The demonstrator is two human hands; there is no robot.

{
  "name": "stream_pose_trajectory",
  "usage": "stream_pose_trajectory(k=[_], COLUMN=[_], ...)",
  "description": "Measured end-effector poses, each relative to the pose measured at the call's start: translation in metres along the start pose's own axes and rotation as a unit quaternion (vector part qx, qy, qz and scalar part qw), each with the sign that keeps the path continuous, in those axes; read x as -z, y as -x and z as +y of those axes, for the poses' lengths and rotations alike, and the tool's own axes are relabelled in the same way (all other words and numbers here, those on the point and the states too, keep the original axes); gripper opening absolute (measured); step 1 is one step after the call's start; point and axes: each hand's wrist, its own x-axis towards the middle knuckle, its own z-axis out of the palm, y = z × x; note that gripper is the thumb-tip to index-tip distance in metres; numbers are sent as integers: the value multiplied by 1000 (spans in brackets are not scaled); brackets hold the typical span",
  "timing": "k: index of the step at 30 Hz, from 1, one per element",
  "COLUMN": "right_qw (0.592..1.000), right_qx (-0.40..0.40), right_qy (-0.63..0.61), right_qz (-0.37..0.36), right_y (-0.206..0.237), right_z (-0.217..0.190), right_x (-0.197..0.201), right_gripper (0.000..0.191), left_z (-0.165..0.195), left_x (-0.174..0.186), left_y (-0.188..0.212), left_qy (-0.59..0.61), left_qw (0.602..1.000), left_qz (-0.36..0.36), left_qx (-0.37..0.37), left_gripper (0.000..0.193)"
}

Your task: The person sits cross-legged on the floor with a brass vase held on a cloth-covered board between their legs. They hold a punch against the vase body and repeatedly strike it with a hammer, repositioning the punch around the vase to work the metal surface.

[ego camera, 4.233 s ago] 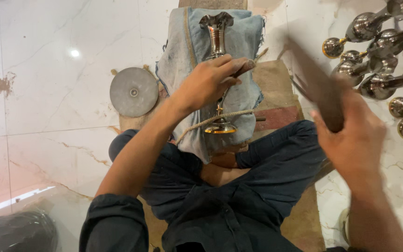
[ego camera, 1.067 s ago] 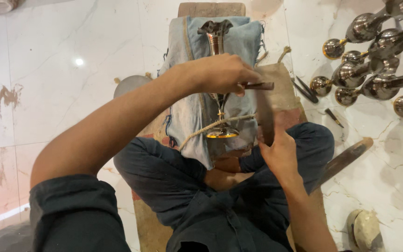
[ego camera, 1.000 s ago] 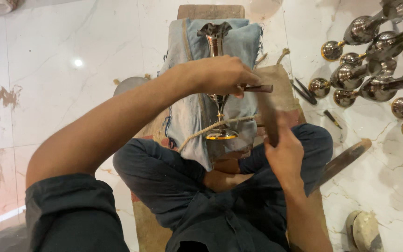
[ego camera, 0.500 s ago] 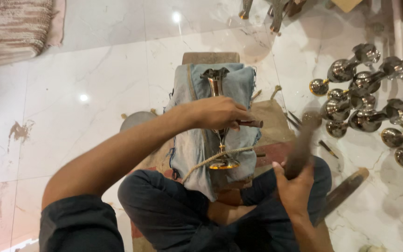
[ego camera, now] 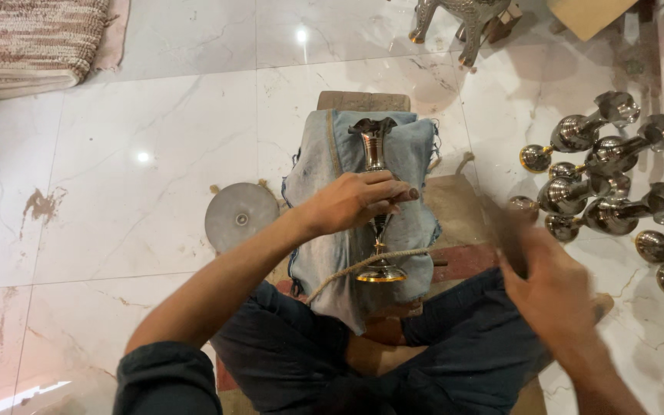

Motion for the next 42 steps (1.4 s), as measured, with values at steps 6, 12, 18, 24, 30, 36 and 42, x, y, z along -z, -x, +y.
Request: stream_pose_trajectory(k=[6,12,18,24,30,36,42], right_qw=[990,970,895,957,848,854,911], right_qx=[-23,-15,31,261,262,244,171], right_qy=[105,154,305,113,422,428,341], right_qz=[-91,-185,-324,-52,-187,-164,-154], right_y=[-20,-42,-83,-122,-126,-114,-92], right_z=[-9,-11,-28,-60,-98,-85,-37], right_x=[24,29,48,84,107,115,84], right_gripper=[84,88,80,72,81,79,77], left_z=[1,12,19,21,32,32,23], left_x=[-16,-56,-84,-85,-73,-47,-27], left_y=[16,15,14,17,14,11,8], left_qy=[-8,150,112,82,74,50,3], left_qw=[995,873,852,848,856,914,961], left_qz=[82,408,459,482,454,350,224], left_qx=[52,221,226,205,237,197,164], left_gripper=[25,37,49,43,30,30,29])
